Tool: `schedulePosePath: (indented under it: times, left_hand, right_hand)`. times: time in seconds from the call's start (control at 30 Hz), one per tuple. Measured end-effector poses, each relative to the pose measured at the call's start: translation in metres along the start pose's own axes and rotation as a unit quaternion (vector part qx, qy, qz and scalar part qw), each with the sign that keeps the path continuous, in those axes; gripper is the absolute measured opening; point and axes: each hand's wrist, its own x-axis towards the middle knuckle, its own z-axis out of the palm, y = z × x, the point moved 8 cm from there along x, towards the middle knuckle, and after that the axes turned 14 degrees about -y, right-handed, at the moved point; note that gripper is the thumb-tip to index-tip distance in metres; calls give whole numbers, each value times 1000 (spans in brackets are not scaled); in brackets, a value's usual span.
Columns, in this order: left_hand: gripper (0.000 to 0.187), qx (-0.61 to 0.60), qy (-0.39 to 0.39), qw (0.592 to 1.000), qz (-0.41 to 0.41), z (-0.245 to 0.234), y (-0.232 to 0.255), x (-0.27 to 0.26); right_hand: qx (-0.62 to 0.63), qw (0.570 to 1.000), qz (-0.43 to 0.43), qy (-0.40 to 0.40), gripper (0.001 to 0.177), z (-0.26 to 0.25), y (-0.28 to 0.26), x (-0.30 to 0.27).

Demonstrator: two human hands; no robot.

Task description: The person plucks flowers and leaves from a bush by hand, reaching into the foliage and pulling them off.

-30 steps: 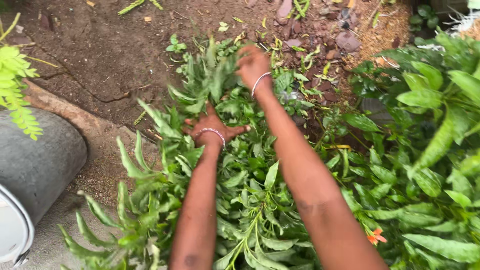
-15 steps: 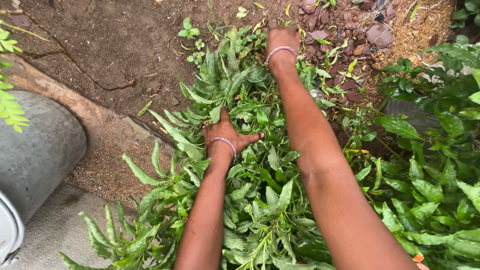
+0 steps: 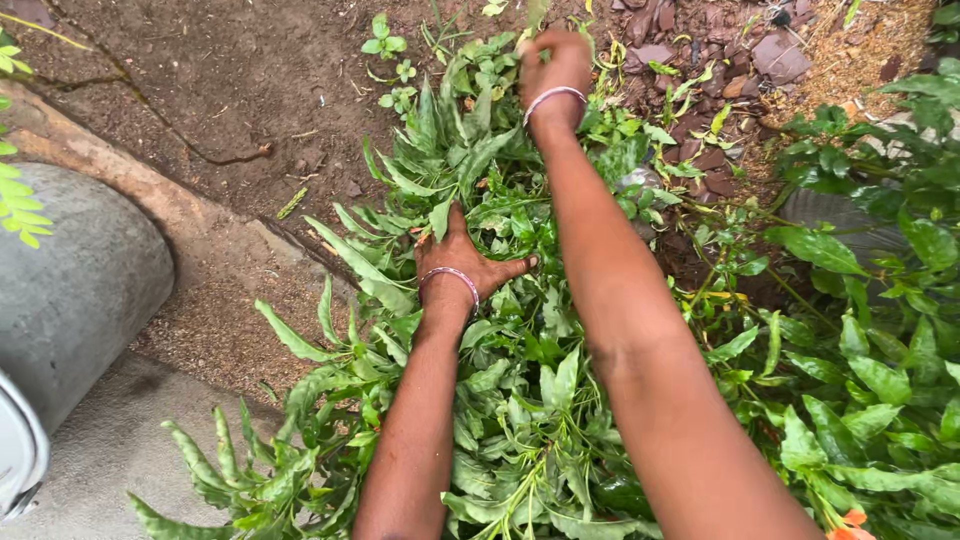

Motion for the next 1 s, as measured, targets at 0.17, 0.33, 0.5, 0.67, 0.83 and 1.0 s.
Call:
schedulePosePath:
  times: [0.17, 0.33, 0.5, 0.67, 0.83, 1.0]
  left_hand:
    - [150, 6, 13, 1000, 6, -6, 5, -2]
    - [151, 39, -69, 997, 10, -15, 0, 2]
    - [108, 19, -84, 994, 61, -48, -20, -12]
    - [33, -144, 230, 944, 189, -150, 45, 26]
    - [33, -17, 172, 969, 178, -145, 82, 118]
    - [29, 27, 179, 976, 123, -124, 46, 162]
  right_hand:
    - [108, 970, -213, 45, 65, -19, -17, -31]
    - [-350, 837, -216, -361, 55, 56, -47, -153]
    - [-392, 808, -154, -412, 49, 50, -59, -177]
    - [-483, 760, -153, -408, 54, 83, -48, -190]
    - [-385, 834, -207, -336, 54, 73, -44, -185]
    - [-351, 845, -182, -360, 54, 52, -45, -192]
